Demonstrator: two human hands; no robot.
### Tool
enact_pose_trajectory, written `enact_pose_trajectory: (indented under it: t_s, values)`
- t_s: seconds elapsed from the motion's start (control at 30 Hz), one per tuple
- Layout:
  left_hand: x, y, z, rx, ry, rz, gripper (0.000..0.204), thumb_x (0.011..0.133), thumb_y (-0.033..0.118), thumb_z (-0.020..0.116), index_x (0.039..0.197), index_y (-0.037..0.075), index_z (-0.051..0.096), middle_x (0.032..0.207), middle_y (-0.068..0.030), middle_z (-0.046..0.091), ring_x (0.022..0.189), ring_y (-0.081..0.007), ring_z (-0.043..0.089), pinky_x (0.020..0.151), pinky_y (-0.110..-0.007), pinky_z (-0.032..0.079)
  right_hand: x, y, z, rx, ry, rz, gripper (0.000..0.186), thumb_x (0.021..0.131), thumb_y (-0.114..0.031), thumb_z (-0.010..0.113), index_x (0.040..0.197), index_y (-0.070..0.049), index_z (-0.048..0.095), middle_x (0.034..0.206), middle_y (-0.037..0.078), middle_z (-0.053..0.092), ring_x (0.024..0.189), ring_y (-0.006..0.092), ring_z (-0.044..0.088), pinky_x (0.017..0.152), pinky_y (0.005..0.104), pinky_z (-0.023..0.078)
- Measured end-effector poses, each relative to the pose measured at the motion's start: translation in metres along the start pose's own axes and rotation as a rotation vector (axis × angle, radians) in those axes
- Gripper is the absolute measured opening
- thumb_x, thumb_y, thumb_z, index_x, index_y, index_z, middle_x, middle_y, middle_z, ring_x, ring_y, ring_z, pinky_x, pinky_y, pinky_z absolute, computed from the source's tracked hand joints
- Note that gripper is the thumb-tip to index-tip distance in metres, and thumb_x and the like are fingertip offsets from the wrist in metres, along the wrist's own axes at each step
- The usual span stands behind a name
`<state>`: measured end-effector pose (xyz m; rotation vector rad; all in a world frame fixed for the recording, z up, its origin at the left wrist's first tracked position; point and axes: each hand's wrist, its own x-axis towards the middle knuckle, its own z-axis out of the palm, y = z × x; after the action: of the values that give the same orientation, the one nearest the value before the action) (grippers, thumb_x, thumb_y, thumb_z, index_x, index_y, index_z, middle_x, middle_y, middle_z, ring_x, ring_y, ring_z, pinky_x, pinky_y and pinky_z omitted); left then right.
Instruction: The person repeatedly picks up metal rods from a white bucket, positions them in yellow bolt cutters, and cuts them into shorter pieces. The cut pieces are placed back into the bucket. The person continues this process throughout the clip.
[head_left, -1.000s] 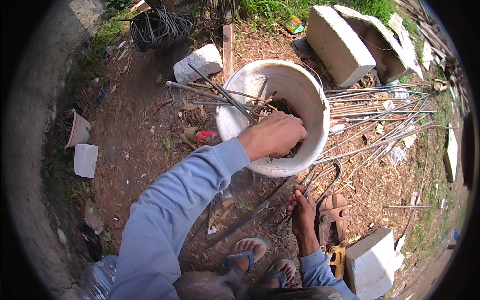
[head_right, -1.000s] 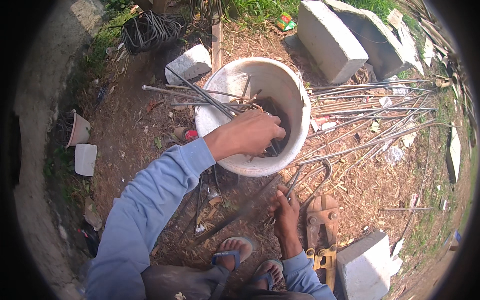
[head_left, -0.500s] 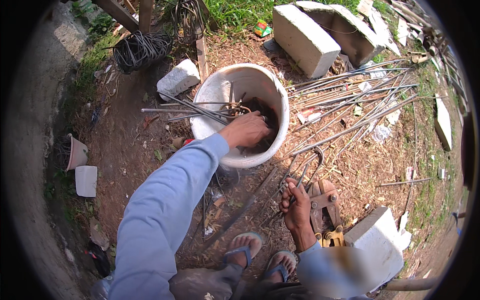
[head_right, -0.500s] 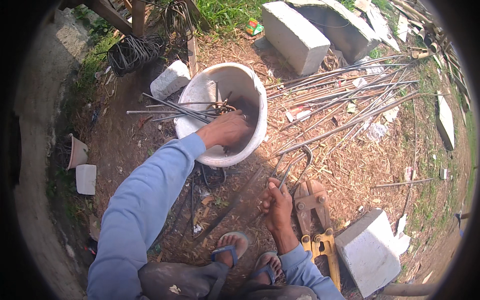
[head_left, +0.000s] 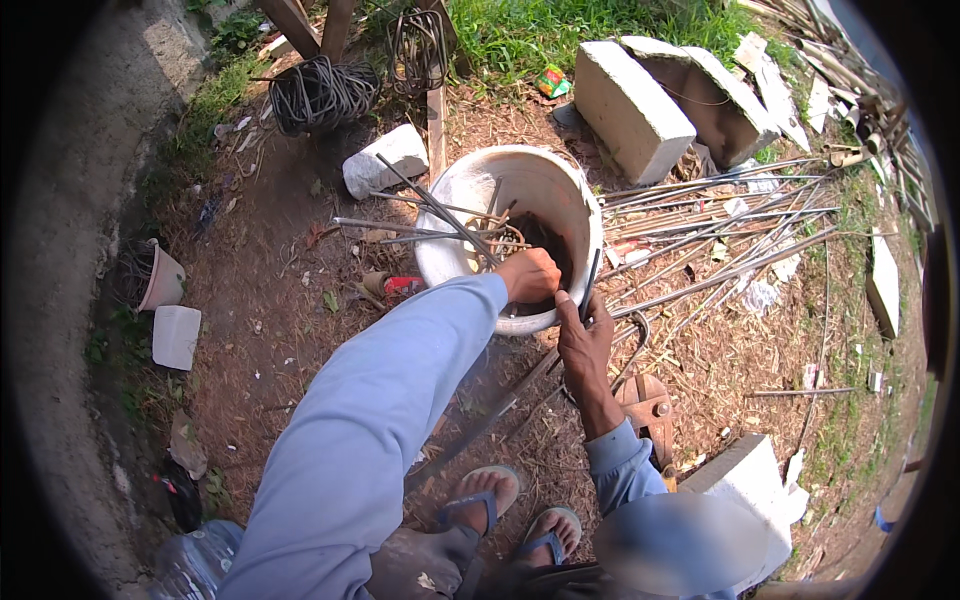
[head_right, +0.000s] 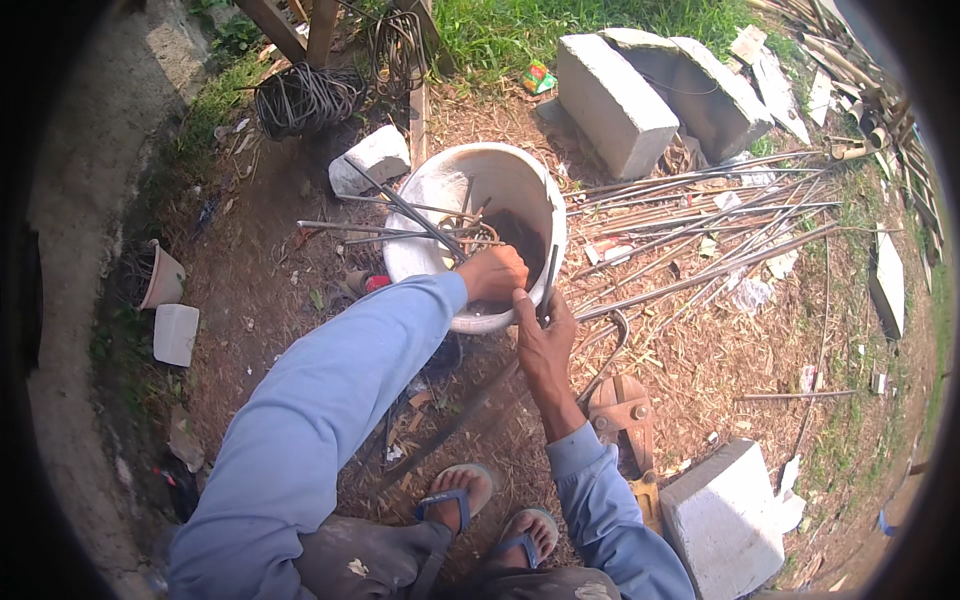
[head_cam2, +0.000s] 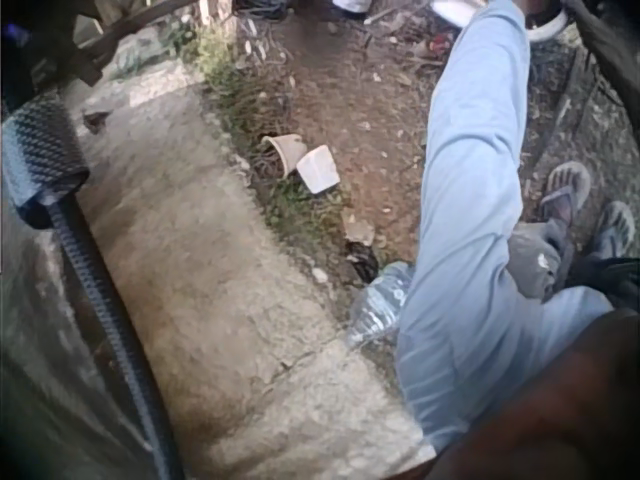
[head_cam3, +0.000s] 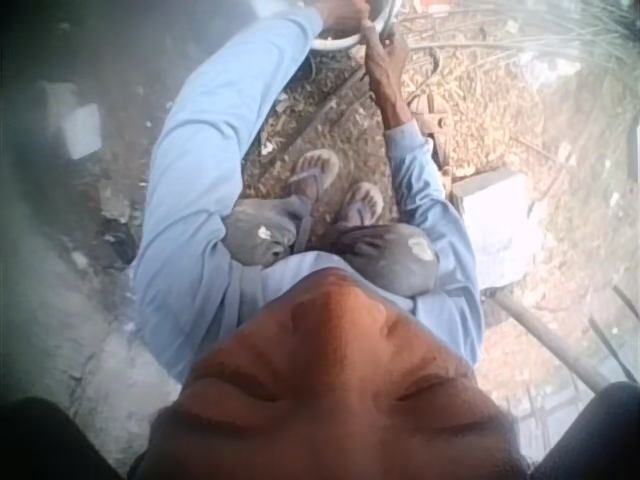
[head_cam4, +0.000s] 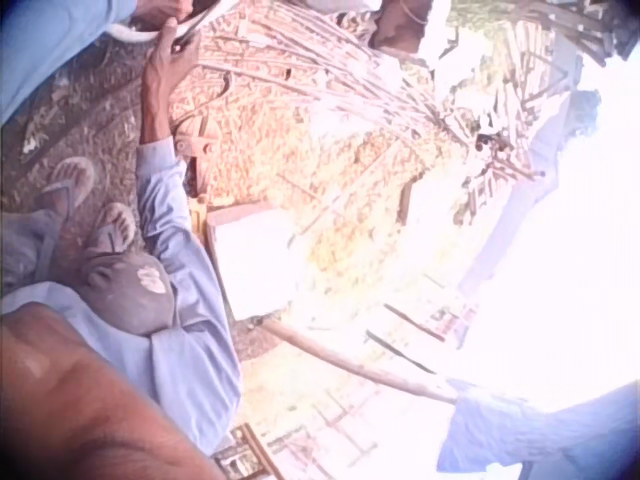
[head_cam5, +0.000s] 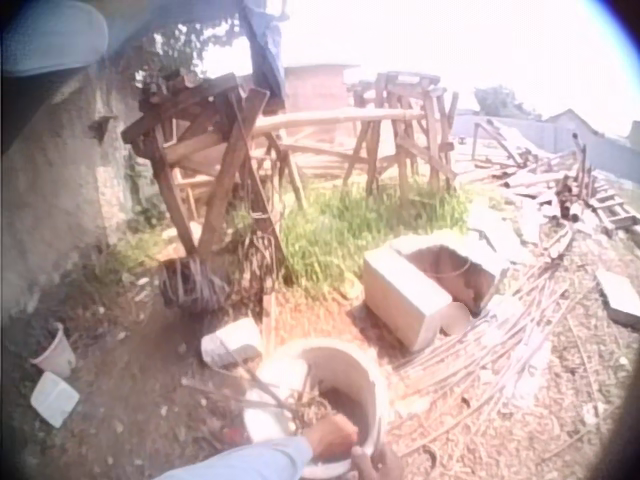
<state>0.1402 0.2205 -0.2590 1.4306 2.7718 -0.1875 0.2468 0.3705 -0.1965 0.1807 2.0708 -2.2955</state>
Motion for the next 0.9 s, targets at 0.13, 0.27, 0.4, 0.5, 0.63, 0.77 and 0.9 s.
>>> enact_pose_trajectory:
  t_s: [0.13,0.27,0.4,0.5,0.63,0.77,0.9]
  values:
    - [0.005,0.008,-0.010,-0.110,-0.160,0.032,0.017,0.075,0.017,0.060,0.069,0.007,0.072,0.078,-0.0142,0.071,0.078,-0.0295,0.070,0.071,-0.038,0.055,-0.008,0.005,-0.005,-0.026,0.010,0.014,0.027,0.094,-0.028,0.066,0.092,0.000,0.063,0.077,-0.002,0.056,0.072,0.0059,0.045,0.065,0.0248,0.038]
    - [-0.002,0.000,-0.017,-0.108,-0.243,-0.021,0.019,0.075,0.019,0.059,0.072,0.006,0.072,0.081,-0.0158,0.071,0.082,-0.0304,0.069,0.074,-0.037,0.054,-0.006,0.004,0.002,-0.050,-0.009,-0.028,0.026,0.094,-0.027,0.066,0.090,-0.001,0.062,0.075,-0.001,0.057,0.070,0.0069,0.048,0.063,0.0267,0.040]
    - [0.008,0.003,-0.019,-0.002,-0.315,0.008,0.016,0.077,0.017,0.060,0.074,0.009,0.073,0.080,-0.0121,0.072,0.080,-0.0278,0.070,0.073,-0.036,0.055,-0.002,0.003,-0.002,-0.029,0.028,-0.010,0.025,0.094,-0.025,0.064,0.088,-0.001,0.062,0.073,0.000,0.058,0.068,0.0068,0.049,0.061,0.0270,0.041]
    - [0.010,0.009,-0.010,0.030,-0.259,0.016,0.014,0.076,0.017,0.061,0.072,0.010,0.073,0.078,-0.0100,0.072,0.078,-0.0250,0.070,0.070,-0.035,0.054,-0.003,0.008,-0.010,0.000,0.000,0.060,0.025,0.094,-0.025,0.064,0.092,0.000,0.063,0.073,0.000,0.057,0.068,0.0068,0.049,0.061,0.0273,0.041]
    - [0.009,0.010,-0.011,0.068,-0.231,0.127,0.013,0.075,0.016,0.062,0.070,0.012,0.073,0.077,-0.0085,0.072,0.076,-0.0235,0.071,0.066,-0.034,0.054,-0.008,0.010,-0.022,-0.014,-0.020,0.071,0.023,0.094,-0.022,0.064,0.101,0.000,0.065,0.080,0.001,0.063,0.073,0.0071,0.054,0.066,0.0260,0.044]
    - [-0.005,0.007,-0.005,0.015,0.005,0.087,0.010,0.068,0.018,0.065,0.063,0.010,0.069,0.063,-0.0079,0.065,0.067,-0.0244,0.065,0.075,-0.037,0.048,-0.020,0.014,-0.036,0.149,-0.128,0.109,0.024,0.095,-0.019,0.063,0.110,0.000,0.063,0.088,0.000,0.066,0.078,0.0057,0.057,0.069,0.0234,0.045]
    - [-0.011,0.010,-0.001,-0.243,0.172,0.023,0.013,0.070,0.019,0.064,0.066,0.008,0.070,0.071,-0.0095,0.065,0.074,-0.0269,0.064,0.081,-0.039,0.047,-0.024,0.025,-0.045,0.217,-0.182,0.182,0.022,0.094,-0.021,0.063,0.105,-0.002,0.063,0.083,-0.002,0.063,0.068,0.0032,0.052,0.058,0.0203,0.039]
